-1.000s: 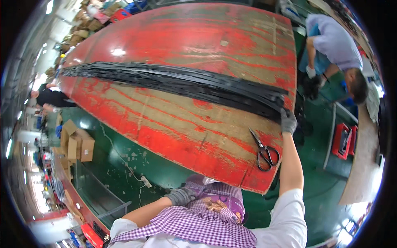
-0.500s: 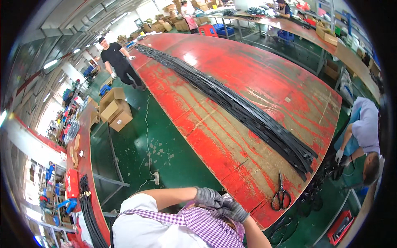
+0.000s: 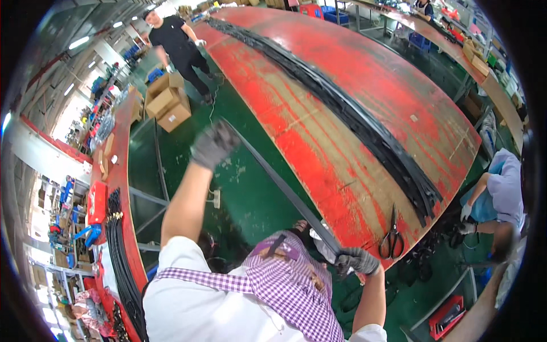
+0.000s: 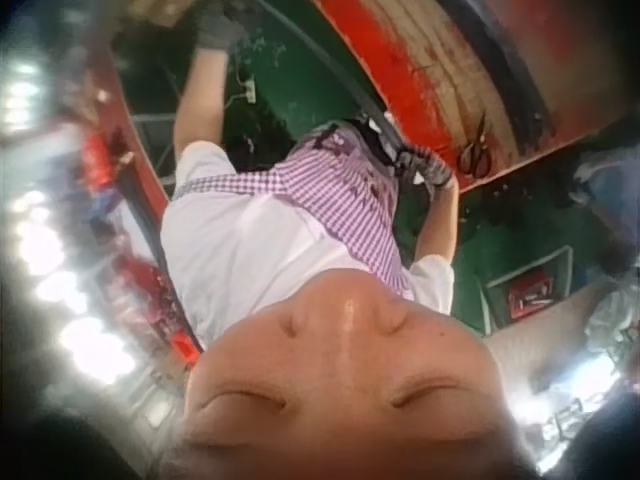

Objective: The person measures and cuts long black rubber strips or cables on a red workbench using shears. They repeatedly pull the material from a pile, align it, cut it to a specific length, and place the cut pieces into a blue bin. Other workers are visible in the background performing similar tasks.

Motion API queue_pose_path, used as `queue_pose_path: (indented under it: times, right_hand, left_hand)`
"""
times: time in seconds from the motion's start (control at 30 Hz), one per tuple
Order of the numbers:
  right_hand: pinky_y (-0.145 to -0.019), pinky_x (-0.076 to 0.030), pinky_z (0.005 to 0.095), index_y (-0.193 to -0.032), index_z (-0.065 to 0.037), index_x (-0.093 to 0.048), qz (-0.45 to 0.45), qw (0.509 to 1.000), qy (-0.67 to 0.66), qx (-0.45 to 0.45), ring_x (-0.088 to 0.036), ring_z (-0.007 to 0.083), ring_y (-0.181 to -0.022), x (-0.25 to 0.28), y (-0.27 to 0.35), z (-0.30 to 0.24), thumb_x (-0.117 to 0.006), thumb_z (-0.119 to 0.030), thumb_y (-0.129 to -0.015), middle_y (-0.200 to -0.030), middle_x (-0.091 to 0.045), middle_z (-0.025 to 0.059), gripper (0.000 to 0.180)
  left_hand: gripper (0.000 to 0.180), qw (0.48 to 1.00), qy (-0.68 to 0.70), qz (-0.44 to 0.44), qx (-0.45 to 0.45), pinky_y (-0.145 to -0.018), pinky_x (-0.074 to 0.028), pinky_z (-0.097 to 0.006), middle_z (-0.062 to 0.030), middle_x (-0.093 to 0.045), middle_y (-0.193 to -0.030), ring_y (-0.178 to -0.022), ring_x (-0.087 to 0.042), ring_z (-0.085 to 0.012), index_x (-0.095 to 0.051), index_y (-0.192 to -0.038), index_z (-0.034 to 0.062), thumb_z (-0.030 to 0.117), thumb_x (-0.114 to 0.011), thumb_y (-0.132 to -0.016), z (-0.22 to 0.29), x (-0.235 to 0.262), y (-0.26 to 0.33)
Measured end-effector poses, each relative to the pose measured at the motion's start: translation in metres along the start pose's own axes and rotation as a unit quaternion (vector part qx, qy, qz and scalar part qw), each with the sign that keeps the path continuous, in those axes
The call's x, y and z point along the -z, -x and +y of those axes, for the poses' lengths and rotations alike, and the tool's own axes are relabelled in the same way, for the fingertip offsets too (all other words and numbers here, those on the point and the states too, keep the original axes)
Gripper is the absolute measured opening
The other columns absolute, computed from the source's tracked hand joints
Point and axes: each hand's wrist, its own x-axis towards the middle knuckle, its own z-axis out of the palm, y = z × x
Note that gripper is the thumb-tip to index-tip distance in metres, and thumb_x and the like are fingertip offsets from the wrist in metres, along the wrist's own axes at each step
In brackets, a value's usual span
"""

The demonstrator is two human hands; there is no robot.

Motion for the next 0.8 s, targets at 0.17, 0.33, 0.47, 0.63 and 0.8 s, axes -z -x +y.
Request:
queue_pose_path:
  times: [0.17,0.33,0.47,0.63,0.8]
  right_hand:
    - [-0.065,-0.046,0.0291,-0.099,0.005,-0.055,0.003,0.999,0.021,0.042,-0.058,0.0160,-0.072,0.006,0.033,-0.005,-0.056,-0.018,-0.082,-0.079,-0.061,0.0073,0.029]
    - [-0.050,-0.043,0.0243,-0.097,0.003,-0.055,0.000,0.994,-0.064,0.092,-0.055,0.0133,-0.059,-0.070,-0.012,-0.071,-0.058,-0.018,-0.080,-0.071,-0.058,0.0055,0.027]
    - [-0.036,-0.033,0.0202,-0.097,-0.001,-0.052,0.003,0.970,0.064,0.233,-0.042,0.0072,-0.042,-0.151,-0.123,-0.173,-0.048,-0.021,-0.086,-0.060,-0.051,0.0024,0.024]
    - [-0.037,-0.035,0.0228,-0.098,-0.006,-0.053,0.074,0.990,0.053,0.108,-0.044,0.0090,-0.043,-0.210,-0.298,-0.232,-0.047,-0.028,-0.086,-0.059,-0.051,0.0023,0.025]
    - [-0.062,-0.045,0.0241,-0.102,-0.002,-0.053,0.113,0.914,0.381,0.077,-0.054,0.0124,-0.067,-0.161,-0.434,-0.182,-0.049,-0.023,-0.085,-0.075,-0.059,0.0057,0.027]
  left_hand:
    - [0.022,0.712,-0.613,-0.125,-0.320,-0.056,-0.043,-0.026,-0.0022,-0.050,-0.063,-0.058,-0.050,-0.0164,-0.057,-0.085,0.0047,0.024,-0.048,-0.078,0.075,-0.129,0.055]
    - [0.038,0.845,-0.352,-0.192,-0.353,-0.082,-0.039,-0.039,-0.0088,-0.053,-0.094,-0.087,-0.051,-0.0213,-0.054,-0.095,0.0076,0.041,-0.044,-0.082,0.172,-0.162,0.070]
    - [0.061,0.777,-0.415,-0.055,-0.471,-0.082,-0.039,-0.048,-0.0107,-0.049,-0.106,-0.095,-0.049,-0.0292,-0.048,-0.107,0.0121,0.062,-0.043,-0.073,0.184,-0.082,0.052]
    - [0.076,0.833,-0.240,0.403,-0.294,-0.098,-0.014,-0.056,-0.0238,-0.025,-0.131,-0.125,-0.015,-0.0383,-0.015,-0.132,0.0061,0.053,-0.042,-0.080,0.207,0.043,0.055]
    - [0.058,0.913,-0.406,0.022,-0.015,-0.097,-0.026,-0.050,-0.0205,-0.043,-0.117,-0.112,-0.041,-0.0332,-0.039,-0.117,-0.0021,0.046,-0.042,-0.084,0.185,0.021,0.047]
